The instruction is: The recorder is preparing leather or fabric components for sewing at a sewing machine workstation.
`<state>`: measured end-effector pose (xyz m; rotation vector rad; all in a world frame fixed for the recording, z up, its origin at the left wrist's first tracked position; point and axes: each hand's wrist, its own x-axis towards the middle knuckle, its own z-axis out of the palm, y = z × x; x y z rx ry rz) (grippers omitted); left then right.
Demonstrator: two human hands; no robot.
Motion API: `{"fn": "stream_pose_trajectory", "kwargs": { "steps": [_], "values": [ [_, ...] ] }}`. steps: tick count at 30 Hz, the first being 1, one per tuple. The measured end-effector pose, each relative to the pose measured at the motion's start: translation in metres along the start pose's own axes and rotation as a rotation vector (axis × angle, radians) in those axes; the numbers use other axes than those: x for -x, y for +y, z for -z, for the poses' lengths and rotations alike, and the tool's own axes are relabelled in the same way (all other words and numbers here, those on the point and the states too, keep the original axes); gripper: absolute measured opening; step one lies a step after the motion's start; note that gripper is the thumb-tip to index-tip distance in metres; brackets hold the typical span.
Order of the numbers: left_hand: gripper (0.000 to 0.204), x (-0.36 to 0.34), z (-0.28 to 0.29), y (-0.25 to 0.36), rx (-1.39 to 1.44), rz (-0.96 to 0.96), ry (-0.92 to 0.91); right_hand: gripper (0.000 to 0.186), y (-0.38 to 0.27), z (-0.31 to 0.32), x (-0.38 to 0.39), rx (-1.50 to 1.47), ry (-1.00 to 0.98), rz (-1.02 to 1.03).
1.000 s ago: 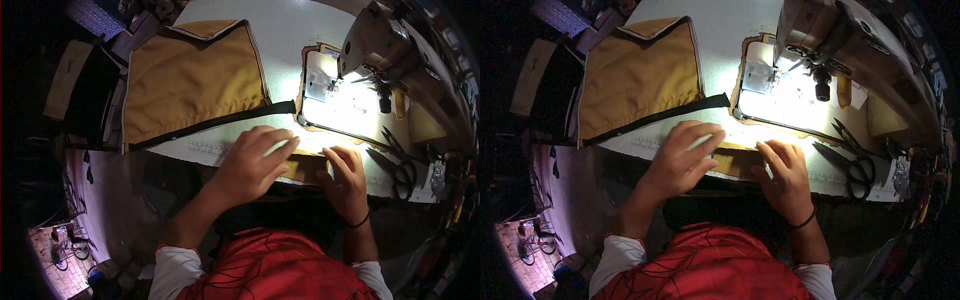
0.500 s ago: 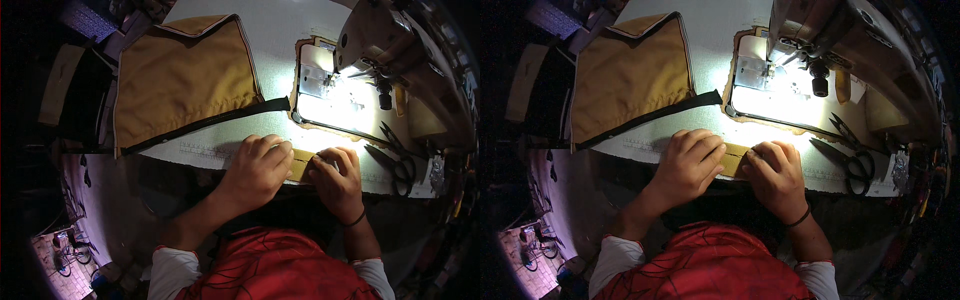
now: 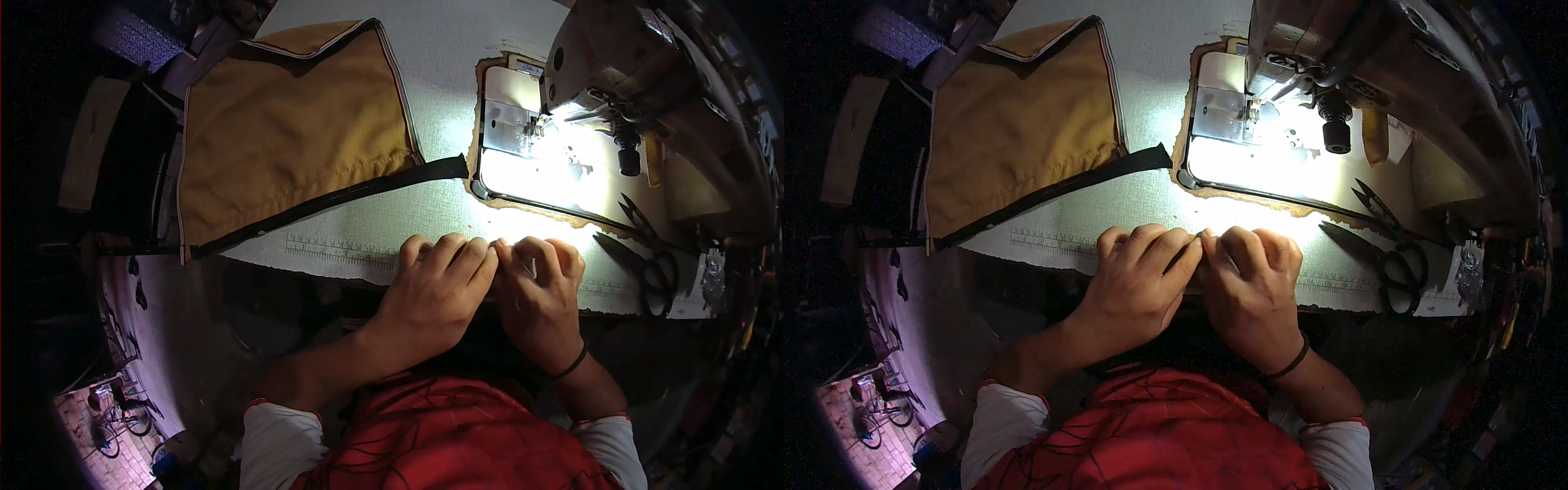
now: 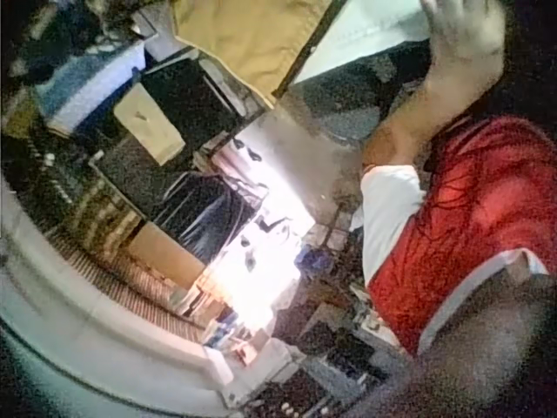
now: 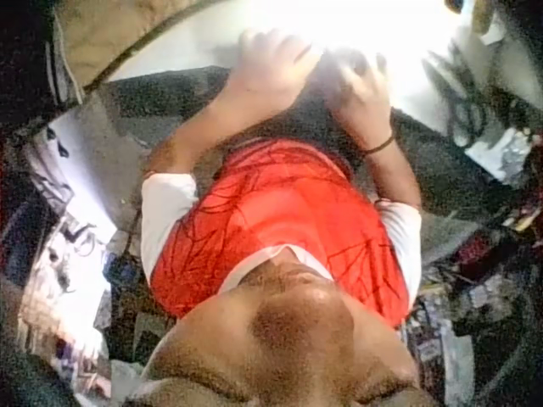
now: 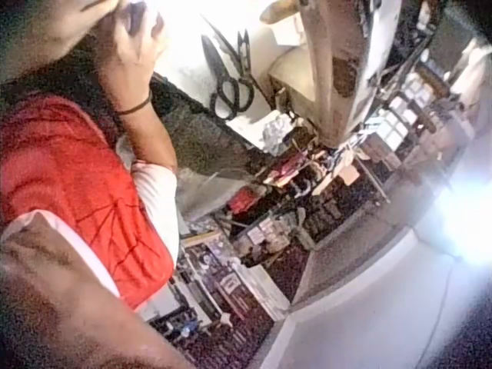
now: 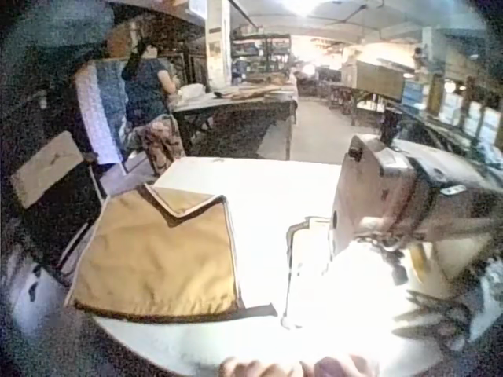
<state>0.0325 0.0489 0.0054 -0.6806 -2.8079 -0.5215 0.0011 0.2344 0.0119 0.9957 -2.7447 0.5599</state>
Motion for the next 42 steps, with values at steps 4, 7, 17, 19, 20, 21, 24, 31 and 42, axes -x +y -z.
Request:
{"fn": "stream_pose_trajectory", "kwargs": {
  "steps": [4,7,17,19,20,21,24,31,42],
  "values": [
    [0.040,0.003,0.002,-0.003,0.005,0.022,0.028,0.047,0.003,0.007,0.010,0.047,-0.015,-0.045],
    [0.045,0.008,0.002,-0.004,0.020,0.053,0.010,0.051,0.010,0.011,0.020,0.083,-0.037,-0.076],
    [0.052,0.004,0.003,0.001,0.010,0.077,-0.016,0.061,0.013,0.014,0.023,0.112,-0.042,-0.062],
    [0.053,0.010,0.002,-0.004,0.019,0.069,-0.024,0.063,0.016,0.015,0.026,0.094,-0.056,-0.055],
    [0.054,0.012,0.003,-0.007,0.032,0.060,-0.032,0.064,0.018,0.015,0.027,0.078,-0.072,-0.050],
    [0.054,0.015,0.005,-0.010,0.032,0.057,-0.035,0.064,0.019,0.017,0.027,0.078,-0.071,-0.054],
    [0.057,0.023,0.010,-0.015,0.079,0.028,-0.081,0.067,0.019,0.022,0.028,0.027,-0.109,-0.051],
    [0.061,0.019,0.012,-0.016,0.124,0.009,-0.090,0.059,0.025,0.016,0.025,-0.076,-0.093,0.201],
    [0.045,0.018,0.010,-0.030,0.244,-0.041,-0.023,0.051,0.025,0.012,0.011,-0.099,-0.086,0.157]
  ]
}}
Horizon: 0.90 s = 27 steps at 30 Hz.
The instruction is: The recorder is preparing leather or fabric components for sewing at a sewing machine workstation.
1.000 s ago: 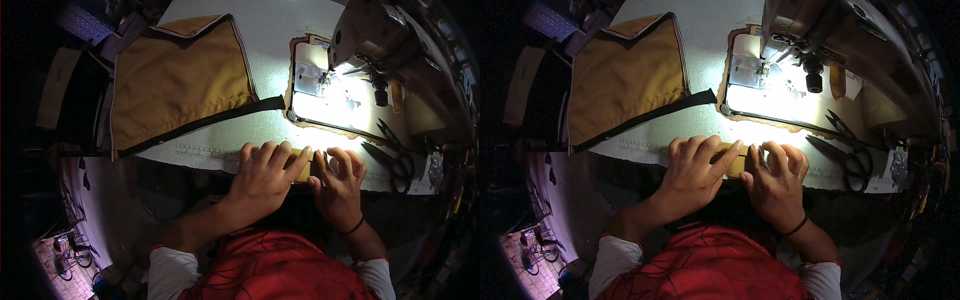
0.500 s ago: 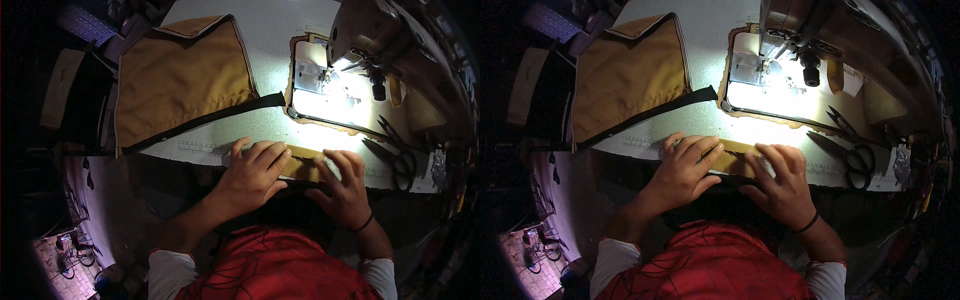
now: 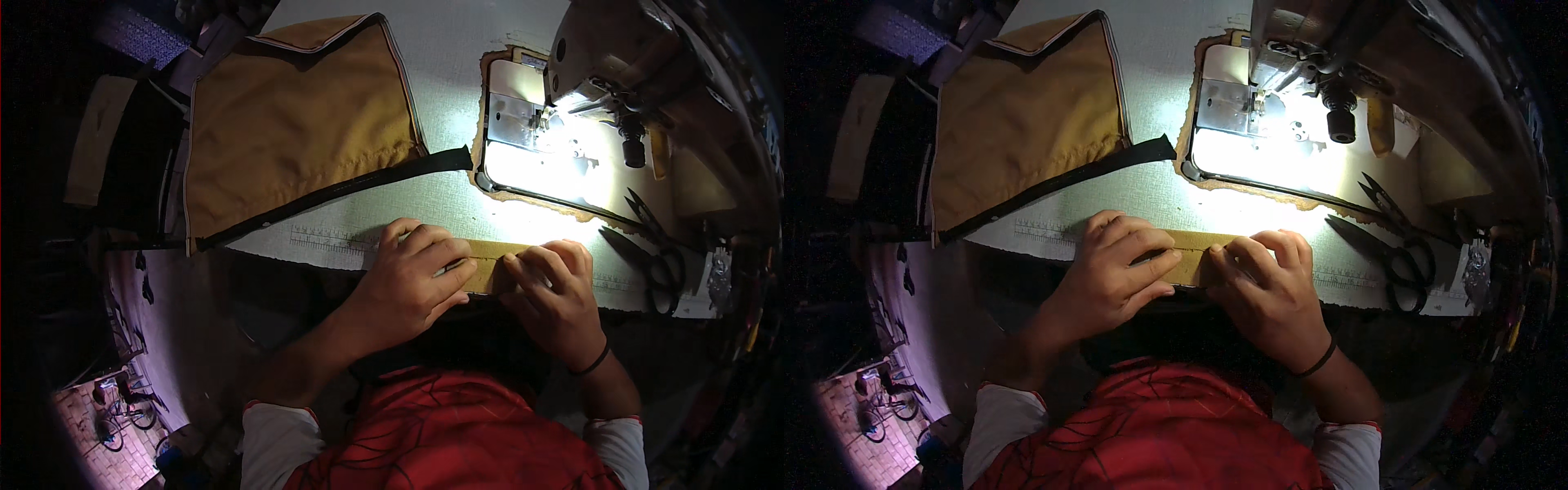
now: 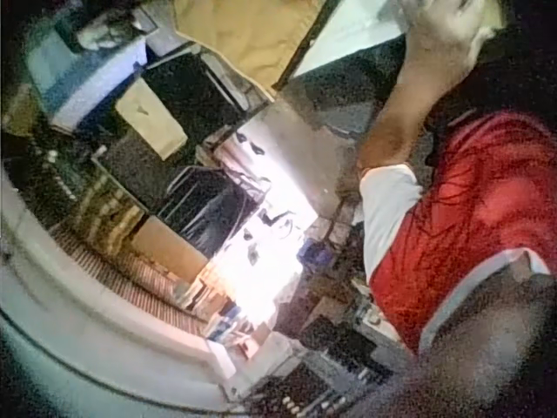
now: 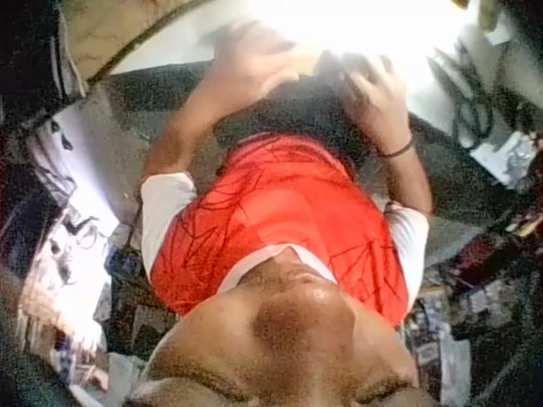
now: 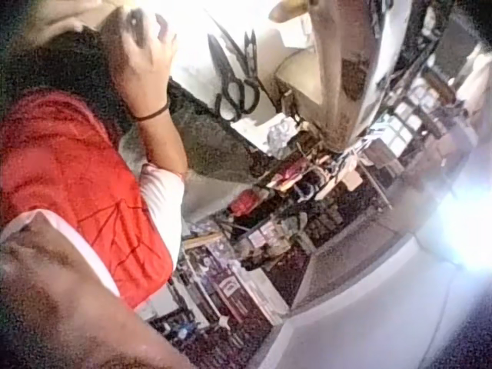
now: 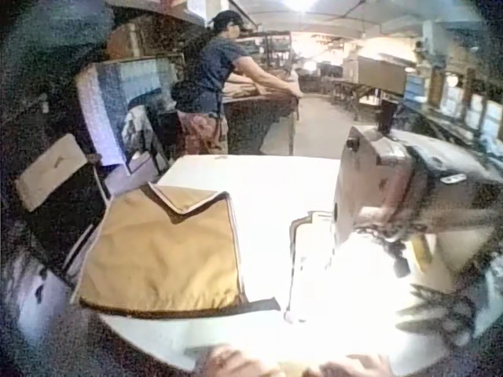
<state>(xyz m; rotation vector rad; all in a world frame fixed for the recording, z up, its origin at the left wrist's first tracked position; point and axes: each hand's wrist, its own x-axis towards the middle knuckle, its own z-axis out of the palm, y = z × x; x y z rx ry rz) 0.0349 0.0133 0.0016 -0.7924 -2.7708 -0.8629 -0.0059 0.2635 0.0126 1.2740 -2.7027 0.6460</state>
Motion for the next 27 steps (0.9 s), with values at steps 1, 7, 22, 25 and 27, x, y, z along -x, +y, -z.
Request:
{"fn": "stream_pose_trajectory", "kwargs": {
  "steps": [1,7,22,25,27],
  "values": [
    [0.042,0.000,0.001,-0.001,0.003,-0.016,-0.002,0.051,0.000,0.001,-0.001,-0.002,-0.003,0.002],
    [0.037,0.003,0.001,0.005,-0.052,-0.033,0.000,0.051,0.001,0.003,-0.002,-0.035,-0.014,0.023],
    [0.011,-0.004,-0.005,0.007,0.118,0.055,0.153,0.029,-0.001,0.000,-0.005,-0.041,0.034,-0.025],
    [0.011,-0.006,-0.006,0.009,0.132,0.096,0.196,0.024,-0.001,-0.003,-0.006,-0.041,0.066,-0.031],
    [0.012,-0.008,-0.008,0.009,0.142,0.124,0.223,0.021,-0.003,-0.004,-0.007,-0.079,0.097,-0.056]
  ]
}}
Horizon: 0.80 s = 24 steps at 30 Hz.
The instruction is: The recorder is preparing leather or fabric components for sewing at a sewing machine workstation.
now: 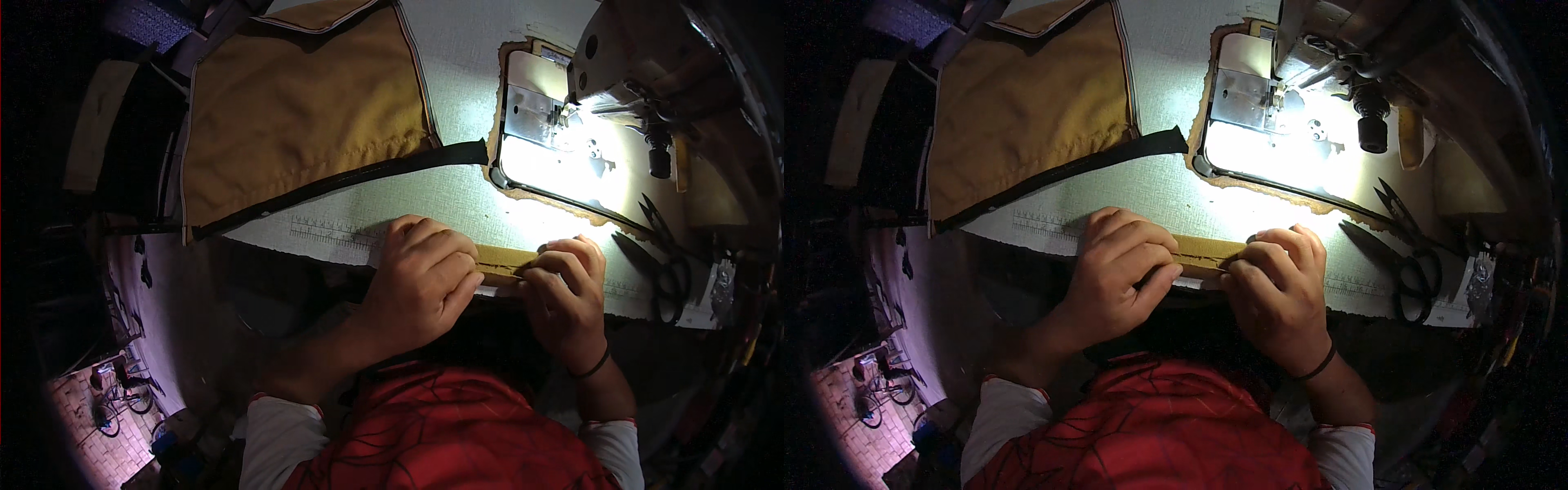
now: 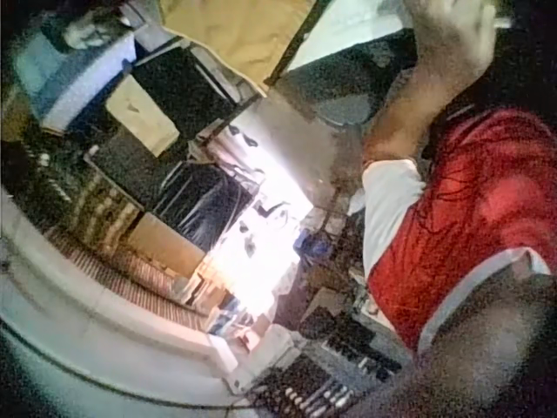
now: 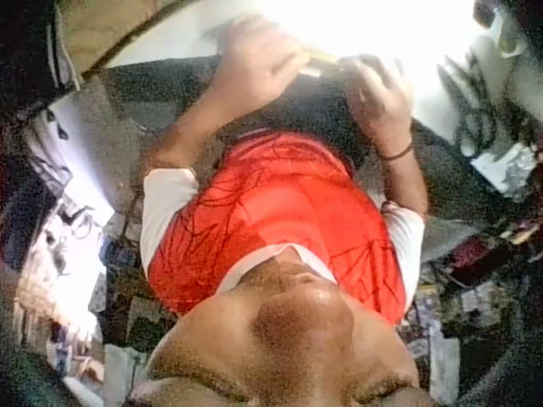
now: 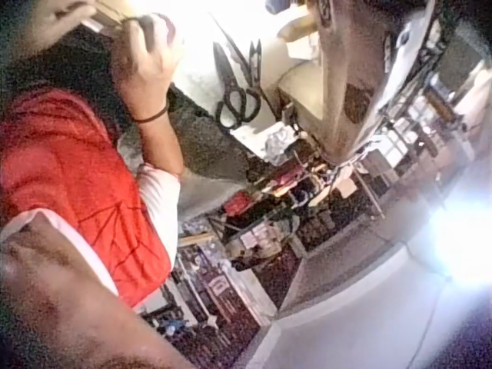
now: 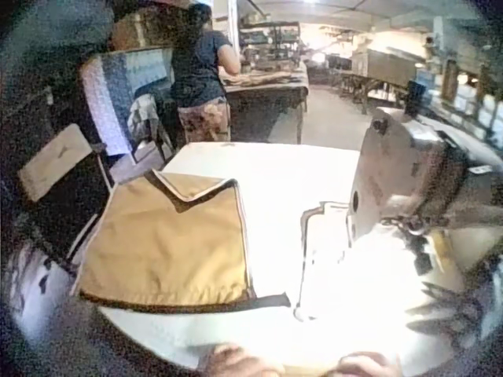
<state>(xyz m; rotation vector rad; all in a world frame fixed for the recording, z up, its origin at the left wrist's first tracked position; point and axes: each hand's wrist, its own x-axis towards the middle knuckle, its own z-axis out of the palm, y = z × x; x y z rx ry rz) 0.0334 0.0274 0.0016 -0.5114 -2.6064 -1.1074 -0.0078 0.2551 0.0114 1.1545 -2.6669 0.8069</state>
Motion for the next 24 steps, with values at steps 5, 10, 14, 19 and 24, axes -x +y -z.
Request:
{"fn": "stream_pose_trajectory", "kwargs": {
  "steps": [5,10,14,19,24],
  "values": [
    [0.014,-0.0002,-0.0044,-0.0013,0.011,0.035,0.077,0.020,-0.0003,-0.0034,-0.0016,-0.035,0.027,-0.040],
    [0.018,0.0029,-0.0082,-0.0041,-0.005,0.035,0.109,0.015,-0.0036,-0.0048,-0.0053,-0.074,0.056,-0.101],
    [0.022,0.0043,-0.0085,-0.0059,-0.011,-0.003,0.133,0.017,-0.0032,-0.0032,-0.0061,-0.045,0.036,-0.075],
    [0.020,0.0065,-0.0095,-0.0079,0.000,-0.017,0.140,0.020,-0.0012,-0.0043,-0.0038,-0.037,0.006,-0.063],
    [0.019,0.0059,-0.0101,-0.0067,-0.005,-0.015,0.141,0.019,-0.0017,-0.0053,-0.0028,0.033,-0.021,-0.059]
  ]
}}
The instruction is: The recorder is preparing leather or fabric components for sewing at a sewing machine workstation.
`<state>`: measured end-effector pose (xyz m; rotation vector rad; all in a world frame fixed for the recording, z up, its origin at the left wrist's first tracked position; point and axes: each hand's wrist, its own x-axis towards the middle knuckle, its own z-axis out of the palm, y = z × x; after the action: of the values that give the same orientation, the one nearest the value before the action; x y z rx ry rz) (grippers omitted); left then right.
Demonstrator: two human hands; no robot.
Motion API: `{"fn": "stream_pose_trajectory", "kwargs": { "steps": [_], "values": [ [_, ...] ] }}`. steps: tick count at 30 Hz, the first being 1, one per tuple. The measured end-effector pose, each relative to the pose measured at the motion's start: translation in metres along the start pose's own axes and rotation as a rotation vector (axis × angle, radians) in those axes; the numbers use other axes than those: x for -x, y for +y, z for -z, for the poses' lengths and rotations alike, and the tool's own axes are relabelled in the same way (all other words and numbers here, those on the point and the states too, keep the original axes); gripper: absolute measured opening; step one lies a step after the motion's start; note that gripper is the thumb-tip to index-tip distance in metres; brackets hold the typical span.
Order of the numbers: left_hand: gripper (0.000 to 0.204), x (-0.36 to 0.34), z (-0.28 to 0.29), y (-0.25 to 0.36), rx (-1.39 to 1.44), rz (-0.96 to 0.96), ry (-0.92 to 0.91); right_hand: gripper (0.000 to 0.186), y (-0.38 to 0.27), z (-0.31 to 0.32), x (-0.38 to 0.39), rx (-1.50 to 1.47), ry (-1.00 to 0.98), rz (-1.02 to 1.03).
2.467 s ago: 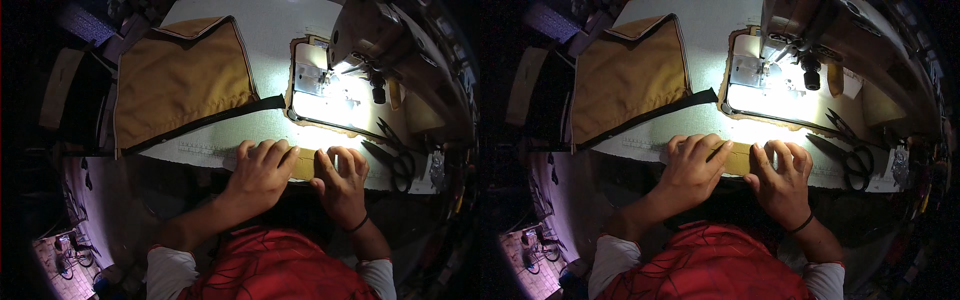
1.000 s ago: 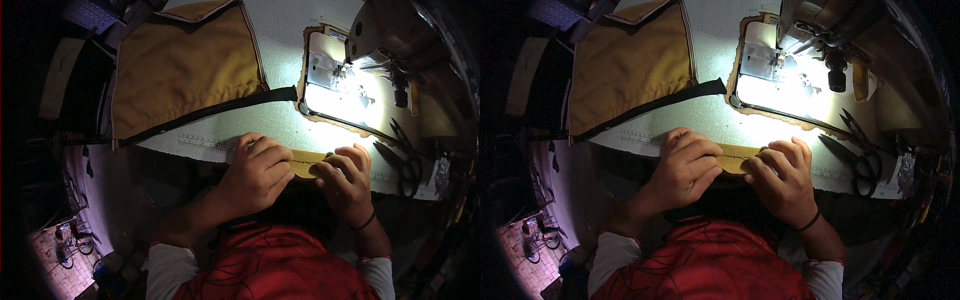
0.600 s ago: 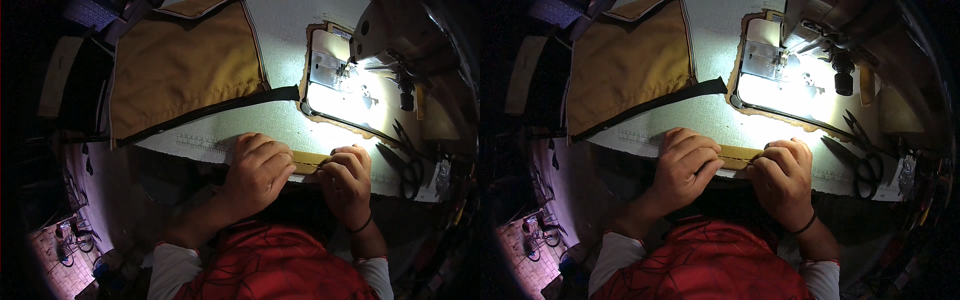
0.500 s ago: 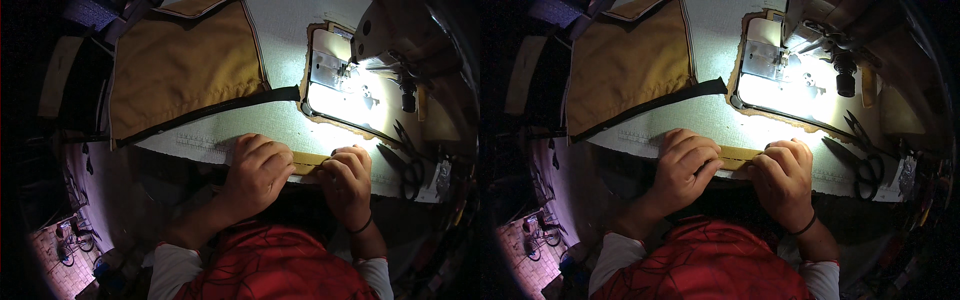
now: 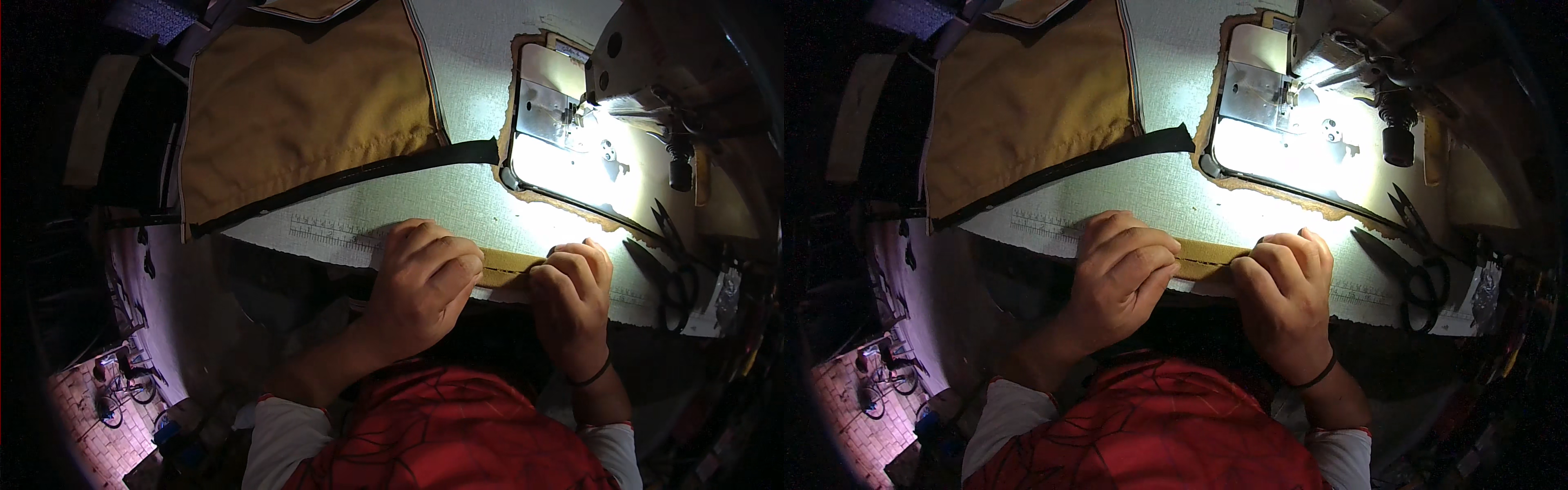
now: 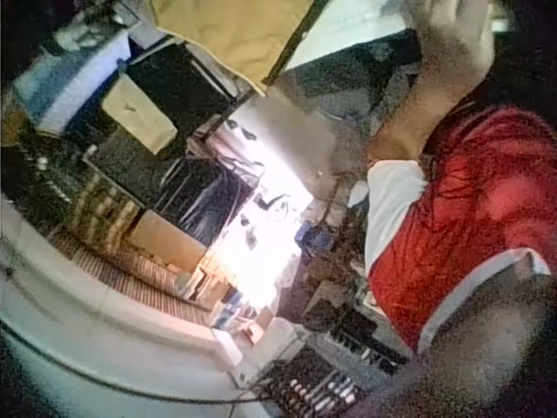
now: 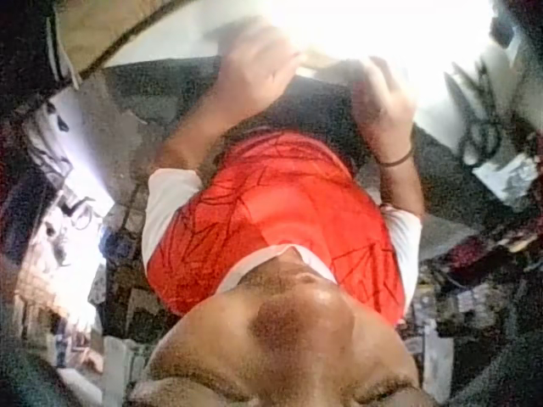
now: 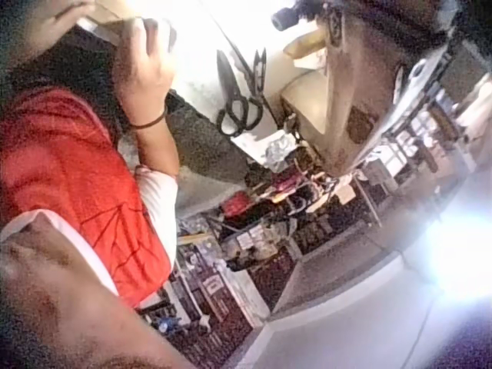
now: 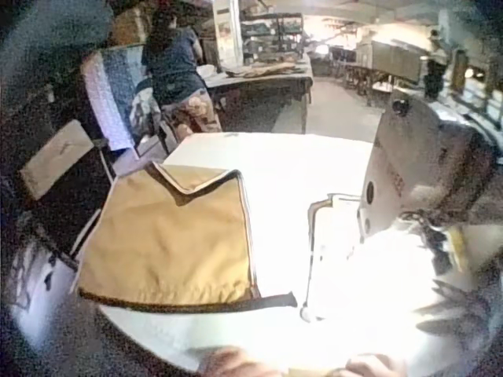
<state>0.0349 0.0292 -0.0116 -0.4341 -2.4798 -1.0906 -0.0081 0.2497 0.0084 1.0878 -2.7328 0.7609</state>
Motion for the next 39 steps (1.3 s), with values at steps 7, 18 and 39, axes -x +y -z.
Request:
{"fn": "stream_pose_trajectory", "kwargs": {
  "steps": [7,18,39],
  "values": [
    [0.019,0.001,0.000,0.000,-0.030,-0.022,-0.007,0.024,0.001,0.003,0.005,0.031,-0.071,0.039],
    [0.021,0.002,0.001,-0.002,-0.025,-0.034,-0.015,0.038,-0.008,0.000,0.012,0.050,-0.114,0.196],
    [0.022,0.005,0.009,-0.005,0.042,0.026,-0.062,0.039,-0.008,-0.007,0.010,0.075,-0.085,0.172]
  ]
}}
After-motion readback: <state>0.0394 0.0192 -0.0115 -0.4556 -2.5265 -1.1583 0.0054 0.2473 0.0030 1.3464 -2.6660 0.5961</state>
